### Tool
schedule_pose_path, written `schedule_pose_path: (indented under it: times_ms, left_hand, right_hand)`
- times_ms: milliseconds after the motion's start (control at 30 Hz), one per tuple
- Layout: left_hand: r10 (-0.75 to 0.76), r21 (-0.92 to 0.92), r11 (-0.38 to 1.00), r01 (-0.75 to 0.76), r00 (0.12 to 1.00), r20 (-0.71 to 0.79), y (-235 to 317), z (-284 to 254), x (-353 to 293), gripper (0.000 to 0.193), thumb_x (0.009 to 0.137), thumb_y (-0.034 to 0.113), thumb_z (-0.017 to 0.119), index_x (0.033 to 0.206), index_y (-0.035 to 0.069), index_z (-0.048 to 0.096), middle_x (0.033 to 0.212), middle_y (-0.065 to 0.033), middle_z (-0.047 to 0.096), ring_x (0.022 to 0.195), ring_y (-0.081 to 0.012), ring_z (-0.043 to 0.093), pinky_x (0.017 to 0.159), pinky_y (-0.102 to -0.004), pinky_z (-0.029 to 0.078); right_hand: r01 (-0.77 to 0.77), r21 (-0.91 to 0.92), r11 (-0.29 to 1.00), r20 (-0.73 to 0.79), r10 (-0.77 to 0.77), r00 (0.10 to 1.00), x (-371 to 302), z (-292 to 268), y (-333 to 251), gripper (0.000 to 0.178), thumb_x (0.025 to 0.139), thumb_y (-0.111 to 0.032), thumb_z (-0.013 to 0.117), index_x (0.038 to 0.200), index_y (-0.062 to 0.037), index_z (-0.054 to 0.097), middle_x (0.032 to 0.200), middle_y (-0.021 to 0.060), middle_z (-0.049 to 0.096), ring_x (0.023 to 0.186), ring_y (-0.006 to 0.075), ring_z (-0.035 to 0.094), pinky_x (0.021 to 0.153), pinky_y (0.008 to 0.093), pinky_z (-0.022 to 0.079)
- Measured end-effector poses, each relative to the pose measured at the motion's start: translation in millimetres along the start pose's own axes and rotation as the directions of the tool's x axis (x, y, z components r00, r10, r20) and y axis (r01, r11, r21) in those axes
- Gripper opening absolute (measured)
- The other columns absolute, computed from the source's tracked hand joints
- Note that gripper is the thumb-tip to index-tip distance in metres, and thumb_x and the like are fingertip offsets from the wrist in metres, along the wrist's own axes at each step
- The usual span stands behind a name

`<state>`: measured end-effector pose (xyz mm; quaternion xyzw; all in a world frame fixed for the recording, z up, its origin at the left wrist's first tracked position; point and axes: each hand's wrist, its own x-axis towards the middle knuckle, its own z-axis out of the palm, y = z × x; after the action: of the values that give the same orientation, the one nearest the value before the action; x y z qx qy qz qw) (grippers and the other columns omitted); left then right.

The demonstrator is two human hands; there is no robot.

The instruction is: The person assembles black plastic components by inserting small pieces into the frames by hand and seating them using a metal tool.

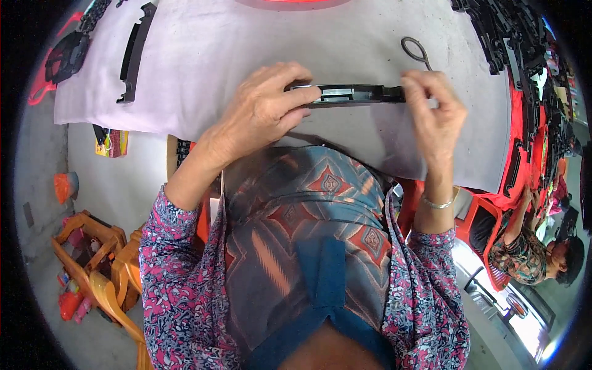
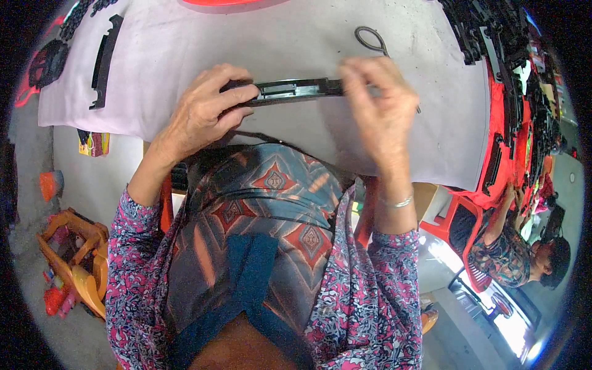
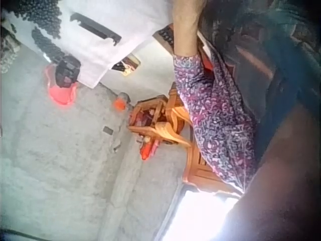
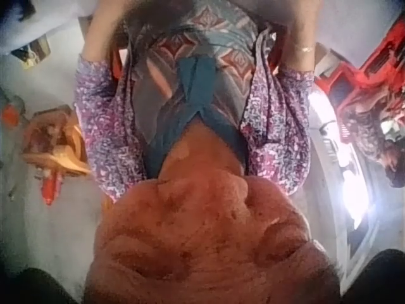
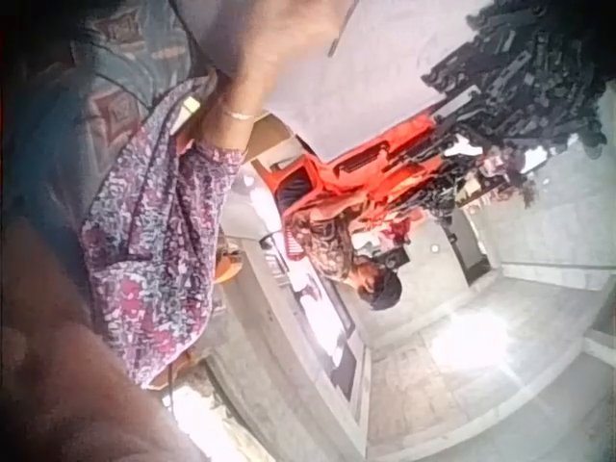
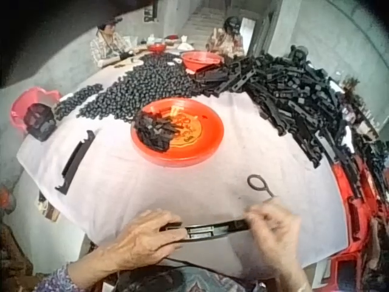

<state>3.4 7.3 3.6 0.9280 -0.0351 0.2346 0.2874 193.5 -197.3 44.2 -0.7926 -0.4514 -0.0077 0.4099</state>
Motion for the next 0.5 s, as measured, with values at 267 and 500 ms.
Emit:
schedule_pose_path:
  times_ms: [267,500]
  left_hand:
    - [0.017,0.048,0.999,-0.015,0.999,-0.043,20,1,24,0.028,0.074,0.004,0.078,0.1,0.005,0.07,0.107,-0.0104,0.064,0.095,-0.0295,0.064,0.08,-0.0396,0.052]
    - [-0.066,0.027,0.997,0.068,0.996,-0.053,24,24,26,0.016,0.075,0.002,0.071,0.091,0.005,0.069,0.092,-0.0071,0.061,0.082,-0.0268,0.064,0.07,-0.039,0.051]
  right_hand:
    - [-0.107,-0.554,0.826,-0.036,0.104,0.994,27,-31,88,0.029,0.089,-0.026,0.072,0.107,-0.0034,0.071,0.092,0.011,0.067,0.081,0.0278,0.068,0.074,0.0409,0.053]
    - [-0.104,-0.645,0.757,0.053,0.179,0.982,36,-25,79,0.015,0.087,-0.016,0.067,0.097,-0.0061,0.071,0.096,0.013,0.068,0.087,0.035,0.069,0.077,0.0461,0.054]
